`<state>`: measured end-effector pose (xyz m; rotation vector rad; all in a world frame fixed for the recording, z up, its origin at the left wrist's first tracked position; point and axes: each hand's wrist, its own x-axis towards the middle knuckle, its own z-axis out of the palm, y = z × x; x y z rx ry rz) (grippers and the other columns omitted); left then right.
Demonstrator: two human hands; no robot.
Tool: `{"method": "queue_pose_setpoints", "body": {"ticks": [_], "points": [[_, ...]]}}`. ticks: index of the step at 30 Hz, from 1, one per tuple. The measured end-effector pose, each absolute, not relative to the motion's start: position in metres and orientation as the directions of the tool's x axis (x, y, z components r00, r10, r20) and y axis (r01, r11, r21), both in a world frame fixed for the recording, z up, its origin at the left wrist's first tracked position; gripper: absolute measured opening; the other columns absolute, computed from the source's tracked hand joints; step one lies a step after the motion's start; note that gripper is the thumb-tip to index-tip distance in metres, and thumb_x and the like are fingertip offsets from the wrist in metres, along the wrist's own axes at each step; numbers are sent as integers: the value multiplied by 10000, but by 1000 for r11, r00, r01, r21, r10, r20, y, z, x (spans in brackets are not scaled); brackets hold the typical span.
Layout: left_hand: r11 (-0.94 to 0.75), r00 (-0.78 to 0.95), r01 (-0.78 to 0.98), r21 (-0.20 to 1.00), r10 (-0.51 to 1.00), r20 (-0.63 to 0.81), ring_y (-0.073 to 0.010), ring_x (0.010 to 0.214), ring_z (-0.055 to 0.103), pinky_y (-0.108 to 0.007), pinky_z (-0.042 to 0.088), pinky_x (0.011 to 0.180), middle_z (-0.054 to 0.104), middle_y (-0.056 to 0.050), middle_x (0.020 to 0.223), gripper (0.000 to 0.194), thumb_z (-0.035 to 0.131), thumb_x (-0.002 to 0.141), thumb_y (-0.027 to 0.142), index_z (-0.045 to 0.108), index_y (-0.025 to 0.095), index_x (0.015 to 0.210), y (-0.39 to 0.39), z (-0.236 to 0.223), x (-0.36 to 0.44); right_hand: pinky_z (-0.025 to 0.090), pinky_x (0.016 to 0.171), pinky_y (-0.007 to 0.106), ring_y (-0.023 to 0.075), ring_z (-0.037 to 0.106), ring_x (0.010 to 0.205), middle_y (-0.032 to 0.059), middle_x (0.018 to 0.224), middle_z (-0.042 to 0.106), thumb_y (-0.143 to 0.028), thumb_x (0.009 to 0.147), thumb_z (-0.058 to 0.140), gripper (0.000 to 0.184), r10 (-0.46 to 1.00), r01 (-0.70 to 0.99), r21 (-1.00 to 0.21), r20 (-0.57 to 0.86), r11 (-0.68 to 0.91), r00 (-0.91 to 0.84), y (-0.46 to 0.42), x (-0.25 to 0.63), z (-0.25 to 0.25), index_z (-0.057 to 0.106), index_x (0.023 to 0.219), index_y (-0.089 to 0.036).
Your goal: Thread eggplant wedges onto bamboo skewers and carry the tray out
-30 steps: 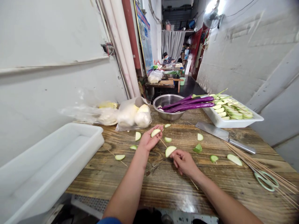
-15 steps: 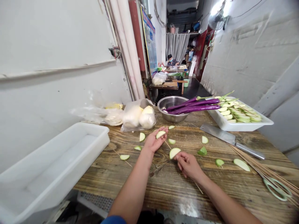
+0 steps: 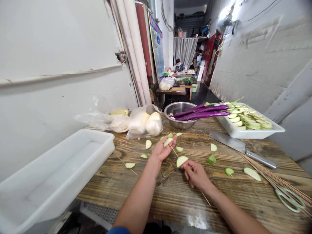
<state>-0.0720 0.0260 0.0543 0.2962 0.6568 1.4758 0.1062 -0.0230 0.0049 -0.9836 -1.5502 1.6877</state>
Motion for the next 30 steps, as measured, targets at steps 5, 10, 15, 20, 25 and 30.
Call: {"method": "queue_pose_setpoints", "body": {"ticks": [5, 10, 15, 20, 25, 30], "points": [[99, -45, -840, 533, 967, -250, -256, 1049, 583, -382, 515, 855, 644, -167, 996, 157, 477, 854, 169, 565, 70, 938, 26, 50, -70, 204, 227, 148, 43, 321, 213, -117, 388, 428, -512, 748, 449, 334, 871, 3, -993, -107, -120, -479, -22, 103, 4, 476, 766, -180], [70, -95, -802, 593, 966, -242, -231, 1007, 607, -399, 479, 910, 670, -142, 951, 153, 505, 823, 102, 587, 79, 950, 27, 43, -63, 202, 227, 144, 39, 316, 208, -118, 379, 421, -516, 730, 468, 341, 878, -16, -990, -119, -142, -463, -21, 104, 6, 483, 767, -177], [38, -173, -755, 655, 951, -255, -214, 927, 640, -365, 501, 874, 685, -149, 854, 146, 478, 840, 110, 601, 65, 904, 28, 43, -58, 218, 227, 147, 39, 306, 209, -119, 378, 423, -510, 730, 469, 327, 874, -16, -988, -126, -151, -469, -22, 104, 5, 476, 759, -183], [8, -208, -777, 629, 940, -269, -222, 930, 640, -387, 505, 863, 679, -150, 855, 170, 450, 870, 165, 592, 75, 900, 28, 42, -57, 220, 223, 150, 43, 311, 208, -118, 381, 425, -494, 744, 456, 310, 875, -5, -988, -132, -152, -466, -24, 101, 2, 473, 760, -185], [-20, -232, -816, 578, 927, -295, -211, 925, 643, -376, 509, 858, 675, -146, 862, 180, 423, 884, 172, 579, 84, 874, 30, 39, -52, 212, 225, 146, 43, 321, 211, -113, 382, 430, -467, 769, 443, 287, 879, 0, -993, -106, -120, -464, -25, 97, -3, 478, 754, -182], [-59, -272, -835, 547, 908, -318, -210, 918, 645, -383, 520, 833, 673, -137, 863, 167, 424, 884, 173, 568, 99, 841, 29, 39, -45, 214, 220, 148, 45, 323, 207, -114, 387, 431, -464, 765, 442, 287, 879, -2, -992, -110, -125, -464, -25, 95, -5, 480, 768, -179]]}}
